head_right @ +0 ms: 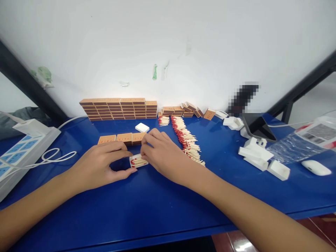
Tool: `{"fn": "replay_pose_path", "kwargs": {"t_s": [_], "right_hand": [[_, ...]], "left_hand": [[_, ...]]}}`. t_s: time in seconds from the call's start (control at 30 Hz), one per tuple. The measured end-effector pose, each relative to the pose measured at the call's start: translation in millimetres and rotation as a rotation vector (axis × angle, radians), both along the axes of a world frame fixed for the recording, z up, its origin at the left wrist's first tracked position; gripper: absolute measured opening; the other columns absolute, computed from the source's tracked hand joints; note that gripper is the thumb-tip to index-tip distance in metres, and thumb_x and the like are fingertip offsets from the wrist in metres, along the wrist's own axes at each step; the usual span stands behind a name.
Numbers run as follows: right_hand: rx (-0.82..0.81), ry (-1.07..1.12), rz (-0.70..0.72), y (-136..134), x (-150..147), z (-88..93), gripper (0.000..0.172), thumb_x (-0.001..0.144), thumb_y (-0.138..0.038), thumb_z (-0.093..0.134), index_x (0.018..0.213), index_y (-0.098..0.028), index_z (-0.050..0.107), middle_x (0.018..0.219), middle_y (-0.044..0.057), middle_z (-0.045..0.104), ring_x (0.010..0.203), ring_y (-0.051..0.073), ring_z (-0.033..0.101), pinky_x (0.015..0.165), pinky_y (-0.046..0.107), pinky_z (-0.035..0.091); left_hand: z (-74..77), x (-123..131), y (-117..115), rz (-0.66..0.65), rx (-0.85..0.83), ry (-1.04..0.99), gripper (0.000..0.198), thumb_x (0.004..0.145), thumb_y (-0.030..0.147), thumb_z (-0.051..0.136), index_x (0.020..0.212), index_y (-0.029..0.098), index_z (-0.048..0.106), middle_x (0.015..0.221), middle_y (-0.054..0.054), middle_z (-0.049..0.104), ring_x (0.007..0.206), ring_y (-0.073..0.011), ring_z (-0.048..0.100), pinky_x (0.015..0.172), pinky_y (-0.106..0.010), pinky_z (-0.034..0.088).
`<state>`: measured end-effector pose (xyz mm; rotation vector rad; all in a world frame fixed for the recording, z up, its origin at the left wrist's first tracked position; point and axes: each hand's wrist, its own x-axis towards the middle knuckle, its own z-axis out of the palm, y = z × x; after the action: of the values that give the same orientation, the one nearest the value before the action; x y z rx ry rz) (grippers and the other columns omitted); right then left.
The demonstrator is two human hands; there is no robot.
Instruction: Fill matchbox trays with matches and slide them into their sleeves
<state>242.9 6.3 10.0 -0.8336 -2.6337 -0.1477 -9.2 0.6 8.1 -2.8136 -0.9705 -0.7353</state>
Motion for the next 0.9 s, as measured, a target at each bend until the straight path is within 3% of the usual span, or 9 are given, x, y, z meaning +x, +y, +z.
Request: {"fn": "replay_pose_path", "kwargs": {"t_s": [0.43, 0.63, 0.9], "right_hand": [[-0.135, 0.073, -0.027, -5.1, -7.8, 3.2, 0.021, 0.108, -0.019, 0.053, 0.096, -0.015, 0.070, 0.104, 0.012, 0.067, 0.105, 0.026, 0.053, 0.095, 0.044, 0.049], [-0.204, 0.129, 0.017, -10.2, -6.1, 8.7, 0.013, 0.105, -0.020, 0.060, 0.099, -0.016, 0.072, 0.105, 0.010, 0.066, 0.101, 0.024, 0.053, 0.093, 0.041, 0.049], [-0.244, 0.065, 0.094, -13.2, -4.9, 18.4, 0.017, 0.106, -0.018, 0.060, 0.096, -0.017, 0.073, 0.099, 0.007, 0.066, 0.097, 0.020, 0.060, 0.104, 0.041, 0.049]], "left_hand": [[1.5, 0.6, -1.3, -0.011, -0.042, 0.013, 0.021, 0.093, 0.038, 0.077, 0.098, 0.018, 0.079, 0.090, -0.002, 0.071, 0.078, -0.0186, 0.070, 0.064, -0.031, 0.053], [0.3, 0.5, -1.4, -0.032, -0.017, -0.015, 0.020, 0.095, 0.038, 0.075, 0.097, 0.018, 0.078, 0.088, -0.002, 0.071, 0.076, -0.0177, 0.070, 0.065, -0.030, 0.053], [1.6, 4.6, -2.8, -0.100, 0.026, -0.058, 0.021, 0.096, 0.037, 0.074, 0.095, 0.016, 0.077, 0.086, -0.003, 0.071, 0.074, -0.0172, 0.070, 0.067, -0.031, 0.057]]}}
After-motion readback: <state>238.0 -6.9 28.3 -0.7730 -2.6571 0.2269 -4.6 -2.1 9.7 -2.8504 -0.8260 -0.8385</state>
